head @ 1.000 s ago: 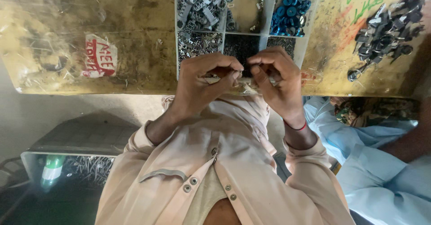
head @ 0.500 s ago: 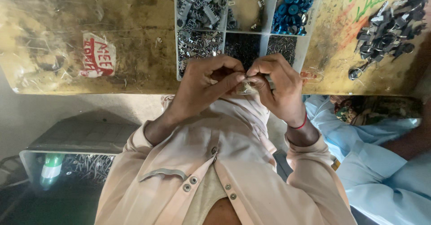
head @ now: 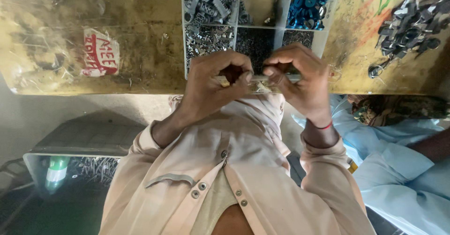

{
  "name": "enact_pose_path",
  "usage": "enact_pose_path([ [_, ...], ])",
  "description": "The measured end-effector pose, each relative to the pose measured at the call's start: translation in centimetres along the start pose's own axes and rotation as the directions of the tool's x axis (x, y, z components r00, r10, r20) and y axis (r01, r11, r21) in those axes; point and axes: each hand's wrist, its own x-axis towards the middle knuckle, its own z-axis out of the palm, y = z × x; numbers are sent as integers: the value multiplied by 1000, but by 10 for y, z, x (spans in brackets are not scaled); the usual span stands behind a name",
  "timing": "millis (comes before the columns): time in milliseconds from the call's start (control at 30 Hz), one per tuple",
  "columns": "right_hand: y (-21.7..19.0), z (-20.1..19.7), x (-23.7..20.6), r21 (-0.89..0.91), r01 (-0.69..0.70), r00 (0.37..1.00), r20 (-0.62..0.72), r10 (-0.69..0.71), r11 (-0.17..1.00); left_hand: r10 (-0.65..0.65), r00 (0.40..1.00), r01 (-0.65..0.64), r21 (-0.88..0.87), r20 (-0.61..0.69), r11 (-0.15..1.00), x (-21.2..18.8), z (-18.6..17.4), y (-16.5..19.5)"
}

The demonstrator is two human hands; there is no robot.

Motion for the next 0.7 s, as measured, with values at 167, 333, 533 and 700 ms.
enact_pose_path([
  [167,2,-27,6,-556,-44,988,100,120,830,-67,993,65,-26,-93,998,4,-1,-1],
  [333,15,-27,-1,-575,-71,979,118,168,815,-73,995,71,-26,-64,997,6,2,-2],
  [533,6,-27,-2,13,-157,988,-3,157,988,36,997,-30,98,-61,995,7,6,-1],
  [700,-14,10,-8,306,-48,994,-76,74,951,-55,996,45,-128,-76,991,4,30,-2],
])
